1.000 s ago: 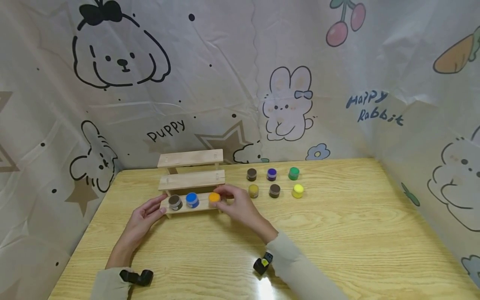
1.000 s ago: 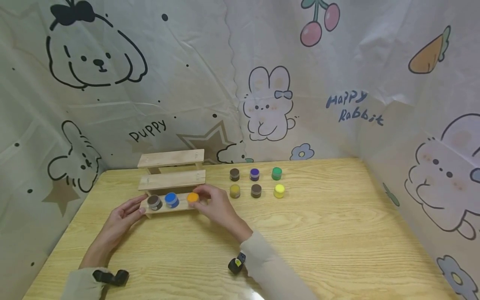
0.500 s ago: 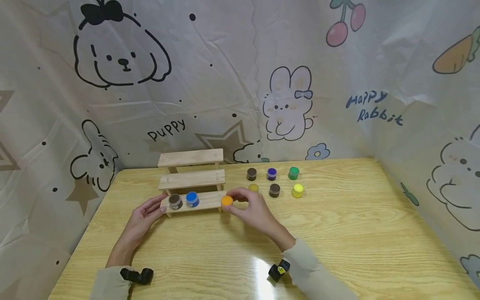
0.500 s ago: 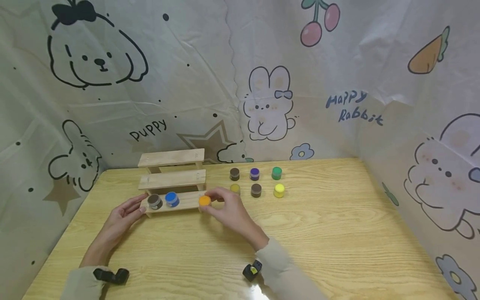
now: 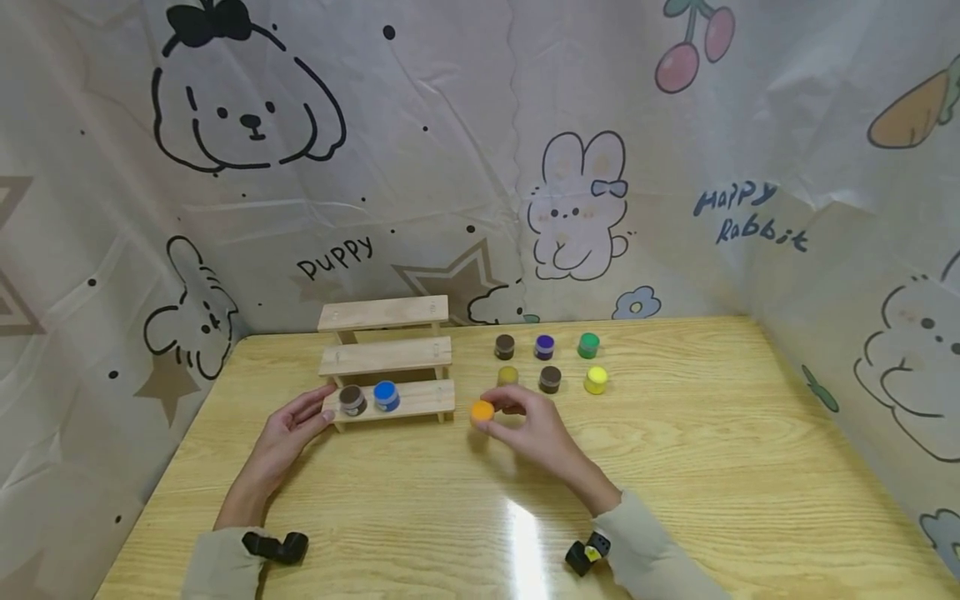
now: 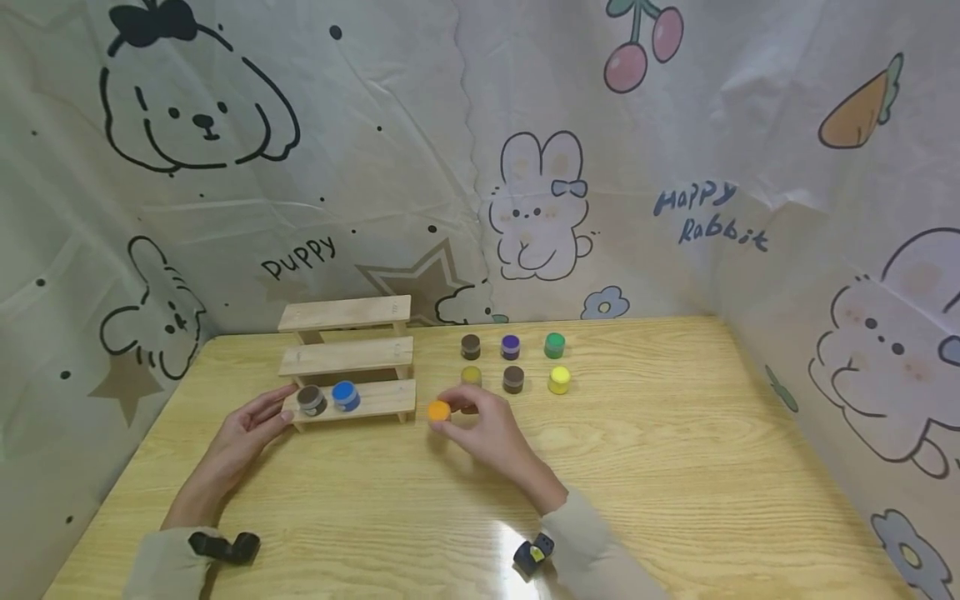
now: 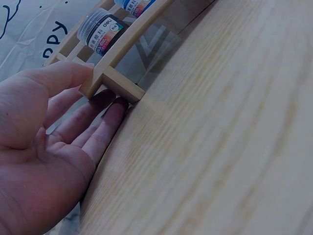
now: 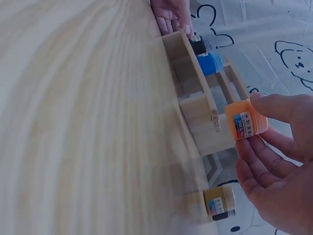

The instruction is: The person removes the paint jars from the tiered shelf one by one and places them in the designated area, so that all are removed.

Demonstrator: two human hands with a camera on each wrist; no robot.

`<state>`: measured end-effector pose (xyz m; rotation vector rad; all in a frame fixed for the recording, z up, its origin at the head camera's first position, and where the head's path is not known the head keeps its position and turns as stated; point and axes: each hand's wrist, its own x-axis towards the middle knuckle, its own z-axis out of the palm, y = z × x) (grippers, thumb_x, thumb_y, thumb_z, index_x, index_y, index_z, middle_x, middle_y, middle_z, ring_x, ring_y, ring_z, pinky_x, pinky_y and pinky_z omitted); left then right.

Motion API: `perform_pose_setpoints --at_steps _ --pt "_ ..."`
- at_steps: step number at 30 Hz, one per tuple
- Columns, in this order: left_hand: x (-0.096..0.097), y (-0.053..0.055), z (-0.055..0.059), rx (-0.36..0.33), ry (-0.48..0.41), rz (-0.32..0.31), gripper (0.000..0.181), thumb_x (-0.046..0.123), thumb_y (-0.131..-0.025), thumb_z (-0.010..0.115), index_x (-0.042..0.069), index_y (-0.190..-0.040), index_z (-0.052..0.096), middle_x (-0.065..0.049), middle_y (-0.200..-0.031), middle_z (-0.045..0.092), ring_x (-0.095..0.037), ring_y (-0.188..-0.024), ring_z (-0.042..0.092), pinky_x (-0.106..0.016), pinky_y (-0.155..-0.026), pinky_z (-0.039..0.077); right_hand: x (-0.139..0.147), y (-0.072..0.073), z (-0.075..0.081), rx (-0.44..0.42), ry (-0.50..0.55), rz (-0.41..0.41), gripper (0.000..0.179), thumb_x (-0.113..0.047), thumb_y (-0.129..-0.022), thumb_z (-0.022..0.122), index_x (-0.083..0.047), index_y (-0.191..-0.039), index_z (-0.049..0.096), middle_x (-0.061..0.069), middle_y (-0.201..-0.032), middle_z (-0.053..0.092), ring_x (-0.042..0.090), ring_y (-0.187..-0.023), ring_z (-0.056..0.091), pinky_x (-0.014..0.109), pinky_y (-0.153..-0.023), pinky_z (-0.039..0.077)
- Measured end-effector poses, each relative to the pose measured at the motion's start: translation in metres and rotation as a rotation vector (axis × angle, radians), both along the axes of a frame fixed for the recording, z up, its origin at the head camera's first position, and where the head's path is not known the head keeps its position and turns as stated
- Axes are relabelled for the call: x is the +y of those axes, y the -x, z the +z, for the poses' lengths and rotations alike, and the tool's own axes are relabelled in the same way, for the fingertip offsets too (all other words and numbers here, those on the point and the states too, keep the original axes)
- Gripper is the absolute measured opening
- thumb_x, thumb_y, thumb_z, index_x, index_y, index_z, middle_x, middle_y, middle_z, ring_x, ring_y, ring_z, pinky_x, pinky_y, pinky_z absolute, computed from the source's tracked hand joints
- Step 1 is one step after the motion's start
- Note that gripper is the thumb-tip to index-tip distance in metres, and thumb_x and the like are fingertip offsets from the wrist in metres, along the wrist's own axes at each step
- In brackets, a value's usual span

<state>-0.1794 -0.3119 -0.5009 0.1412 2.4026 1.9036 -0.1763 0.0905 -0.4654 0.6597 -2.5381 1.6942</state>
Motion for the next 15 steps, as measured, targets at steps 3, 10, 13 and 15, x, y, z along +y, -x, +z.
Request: perform_pose_setpoints --at_steps 3,10,13,15 --pt "0.000 0.001 0.001 0.004 -0.001 -0.001 0.058 0.023 -0.105 0.063 -0.001 -0.154 0.043 -0.020 -0.159 0.040 0.010 -0.123 0.050 -0.014 -0.096 0.048 0.006 0.001 -0.003 -0.013 0.006 -0.003 0.033 -0.019 -0.088 0.084 -0.009 -0.118 0.073 0.000 -0.113 0.072 0.019 -0.104 0.066 0.043 -0.096 0.056" --pt "0.001 0.001 0.001 0.003 0.000 0.005 0.058 0.023 -0.105 0.064 -0.002 -0.153 0.044 -0.017 -0.157 0.044 0.010 -0.121 0.051 -0.014 -0.095 0.048 0.016 0.005 -0.011 -0.070 -0.010 -0.032 0.034 -0.019 -0.088 0.084 -0.009 -0.119 0.073 0.004 -0.117 0.072 0.021 -0.104 0.067 0.041 -0.095 0.056" --pt "0.001 0.000 0.000 0.006 -0.003 0.005 0.057 0.022 -0.105 0.064 -0.002 -0.153 0.044 -0.008 -0.154 0.049 0.009 -0.121 0.053 -0.014 -0.095 0.049 0.021 0.007 -0.014 -0.081 -0.020 -0.045 0.034 -0.017 -0.087 0.085 -0.008 -0.118 0.073 0.004 -0.116 0.072 0.021 -0.103 0.067 0.041 -0.094 0.056" --pt "0.001 0.000 0.000 0.012 -0.006 0.004 0.057 0.020 -0.105 0.063 -0.003 -0.153 0.044 -0.004 -0.152 0.051 0.009 -0.120 0.053 -0.015 -0.094 0.049 0.024 0.008 -0.015 -0.095 -0.023 -0.050 0.034 -0.017 -0.087 0.085 -0.008 -0.118 0.073 0.004 -0.115 0.072 0.020 -0.103 0.068 0.040 -0.093 0.056"
